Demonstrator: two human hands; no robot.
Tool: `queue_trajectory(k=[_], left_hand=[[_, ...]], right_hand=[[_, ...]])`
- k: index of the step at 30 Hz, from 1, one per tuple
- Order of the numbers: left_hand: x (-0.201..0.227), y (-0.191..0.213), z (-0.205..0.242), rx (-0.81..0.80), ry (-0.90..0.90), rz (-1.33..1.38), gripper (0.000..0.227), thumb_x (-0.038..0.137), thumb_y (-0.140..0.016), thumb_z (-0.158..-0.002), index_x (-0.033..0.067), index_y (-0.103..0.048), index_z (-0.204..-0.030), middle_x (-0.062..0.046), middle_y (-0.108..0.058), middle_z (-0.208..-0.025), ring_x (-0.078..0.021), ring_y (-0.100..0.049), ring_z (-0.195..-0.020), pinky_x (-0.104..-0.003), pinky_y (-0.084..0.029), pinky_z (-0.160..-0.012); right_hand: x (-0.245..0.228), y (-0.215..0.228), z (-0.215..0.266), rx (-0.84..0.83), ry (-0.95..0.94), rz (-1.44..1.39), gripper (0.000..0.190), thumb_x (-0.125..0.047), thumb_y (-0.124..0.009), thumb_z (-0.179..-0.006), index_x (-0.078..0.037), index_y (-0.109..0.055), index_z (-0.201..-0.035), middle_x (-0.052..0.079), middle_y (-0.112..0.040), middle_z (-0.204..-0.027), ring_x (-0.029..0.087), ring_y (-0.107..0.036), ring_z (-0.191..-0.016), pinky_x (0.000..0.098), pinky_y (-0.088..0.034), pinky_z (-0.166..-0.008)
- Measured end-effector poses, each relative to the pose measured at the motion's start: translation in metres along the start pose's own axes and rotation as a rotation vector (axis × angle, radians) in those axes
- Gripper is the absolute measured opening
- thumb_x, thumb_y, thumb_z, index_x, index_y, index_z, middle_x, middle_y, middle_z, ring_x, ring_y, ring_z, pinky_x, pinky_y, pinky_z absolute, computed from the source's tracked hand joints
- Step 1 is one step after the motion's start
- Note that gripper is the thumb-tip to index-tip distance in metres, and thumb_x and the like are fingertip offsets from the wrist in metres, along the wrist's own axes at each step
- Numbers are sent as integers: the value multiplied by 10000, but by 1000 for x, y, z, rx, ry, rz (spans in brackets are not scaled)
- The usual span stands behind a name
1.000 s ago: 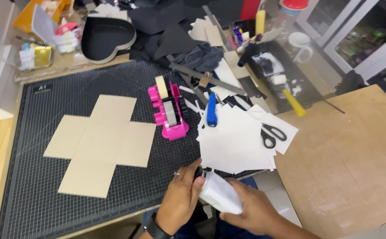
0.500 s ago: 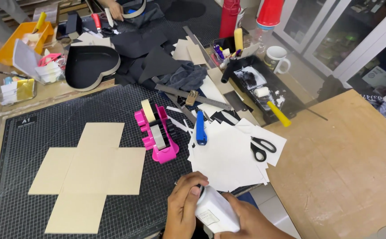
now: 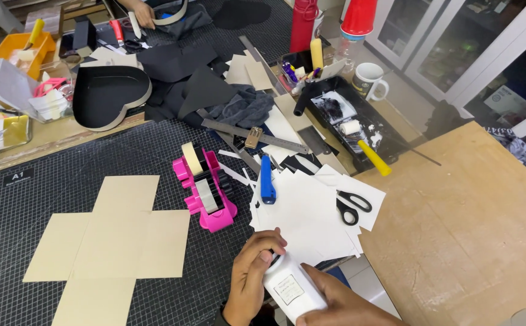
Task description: Assembling a cardboard box by gluing parts and folding the structure.
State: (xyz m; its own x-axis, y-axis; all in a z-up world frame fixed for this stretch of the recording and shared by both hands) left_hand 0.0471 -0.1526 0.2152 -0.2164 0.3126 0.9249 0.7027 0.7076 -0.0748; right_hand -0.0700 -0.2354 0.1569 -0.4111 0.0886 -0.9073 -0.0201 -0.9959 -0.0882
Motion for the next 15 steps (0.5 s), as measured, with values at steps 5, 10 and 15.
queue_trajectory(k=[5,10,15], left_hand=[[0,-4,-8,-2,-22,29,343,279,-440,-1051,81,-698,-942,-121,-696,-1014,-252,-674,-1025,-518,-485,-1139],[-6,-5,-14,3,-60,96,303,225,-443,-1041,61,-680,-945,-144,-705,-1026,-260,-673,-1029,-540,-473,-1163],[28,0,-37,-114,-128,16,410,378,-426,-1076,68,-518,-1328,-185,-548,-1424,-330,-516,-1375,-463,-398,-1153]], right_hand=[[5,2,-6,-85,75,-125,751,-315,-816,-714,-93,-559,-1384,-2,-569,-1091,84,-499,-953,237,-368,-771],[10,6,-14,-211,63,-180,732,-322,-830,-749,-68,-524,-1362,73,-684,-1017,130,-641,-899,253,-494,-766],[-31,25,-23,-165,290,143,949,-634,-781,-808,-74,-420,-1483,34,-583,-1238,134,-533,-1112,267,-445,-921]])
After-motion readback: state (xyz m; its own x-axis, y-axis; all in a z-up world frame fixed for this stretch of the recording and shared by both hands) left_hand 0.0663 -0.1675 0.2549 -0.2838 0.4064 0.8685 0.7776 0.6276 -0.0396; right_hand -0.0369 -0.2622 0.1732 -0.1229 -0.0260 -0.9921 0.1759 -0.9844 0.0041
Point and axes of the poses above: each hand's wrist, its own z-axis away from the middle knuckle, its own y-axis out of the back of the hand, x = y × z, the point moved 9 cm from there along -z, towards the middle knuckle
